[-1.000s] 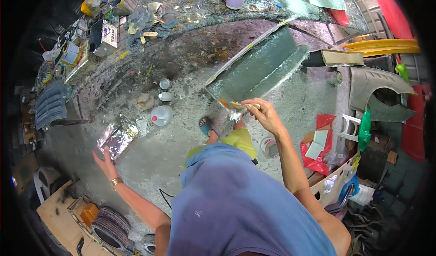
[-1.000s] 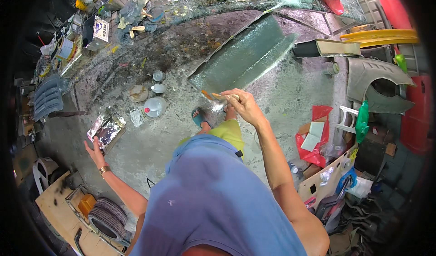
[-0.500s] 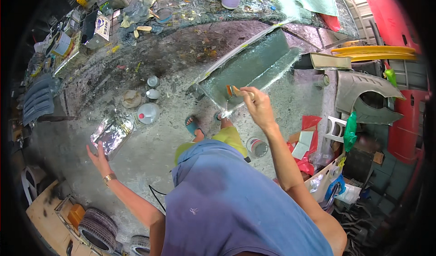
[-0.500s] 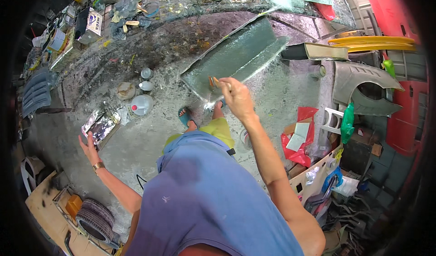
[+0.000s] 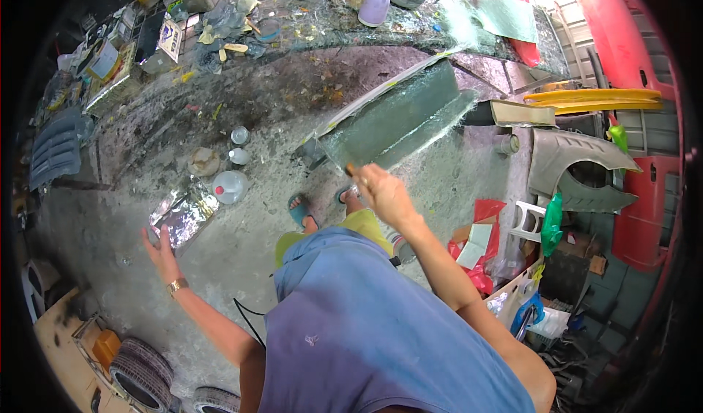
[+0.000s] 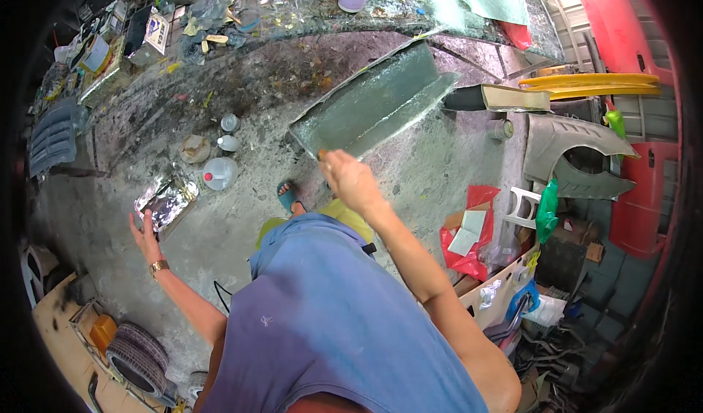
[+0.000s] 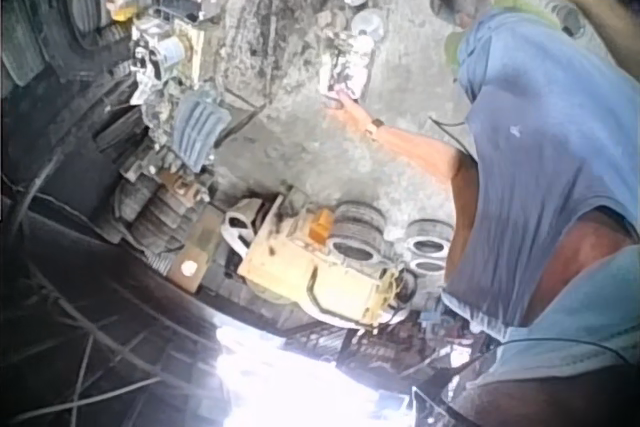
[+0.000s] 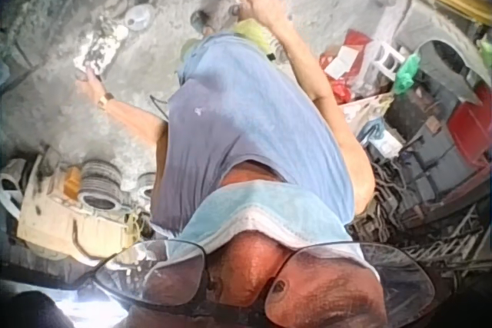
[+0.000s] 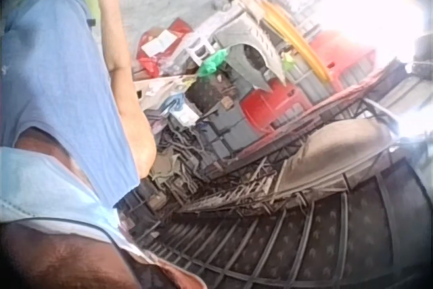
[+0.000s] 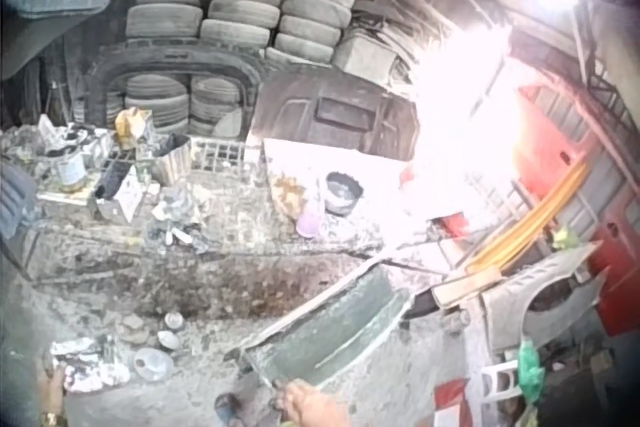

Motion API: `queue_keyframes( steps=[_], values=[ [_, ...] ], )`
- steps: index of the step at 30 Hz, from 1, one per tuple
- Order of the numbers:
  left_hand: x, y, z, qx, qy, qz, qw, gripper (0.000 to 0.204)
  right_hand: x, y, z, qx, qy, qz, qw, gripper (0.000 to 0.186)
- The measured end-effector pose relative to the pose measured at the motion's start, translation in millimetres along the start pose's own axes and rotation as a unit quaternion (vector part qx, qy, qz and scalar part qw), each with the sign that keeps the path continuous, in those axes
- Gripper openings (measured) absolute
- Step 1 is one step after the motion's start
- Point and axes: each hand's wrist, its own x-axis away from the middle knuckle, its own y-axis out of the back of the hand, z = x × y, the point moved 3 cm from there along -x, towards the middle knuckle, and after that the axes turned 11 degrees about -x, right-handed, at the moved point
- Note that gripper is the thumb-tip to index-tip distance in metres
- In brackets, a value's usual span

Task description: The person paints a long, curved car part with green paint using a brush. They repeatedly dip the brush into a paint can held in the left hand to reload the bristles. The person works in a cluttered garage, moving around the part to cover different sections.

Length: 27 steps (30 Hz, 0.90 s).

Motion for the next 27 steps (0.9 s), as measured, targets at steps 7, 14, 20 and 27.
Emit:
queue_keyframes(
  steps=[7,14,20,27],
  values=[
    [-9.5,-2.8,30.5,0.018,-0.040,-0.007,0.999,0.081,-18.8,33.6,-26.4,-0.114,-0.167,0.001,0.979,0.019],
    [6.7,-17.8,5.7,-0.015,-0.059,-0.033,0.998,0.079,-52.5,90.9,-98.0,-0.058,-0.068,0.161,0.983,0.017],
    [21.9,-22.4,0.3,-0.085,-0.047,-0.063,0.993,0.080,-87.0,153.6,-135.6,-0.003,-0.060,0.186,0.981,0.020],
    [103.2,-40.0,-11.6,-0.070,0.004,-0.151,0.986,0.079,-117.5,223.4,-180.0,-0.046,-0.075,0.180,0.980,0.020]
  ],
)
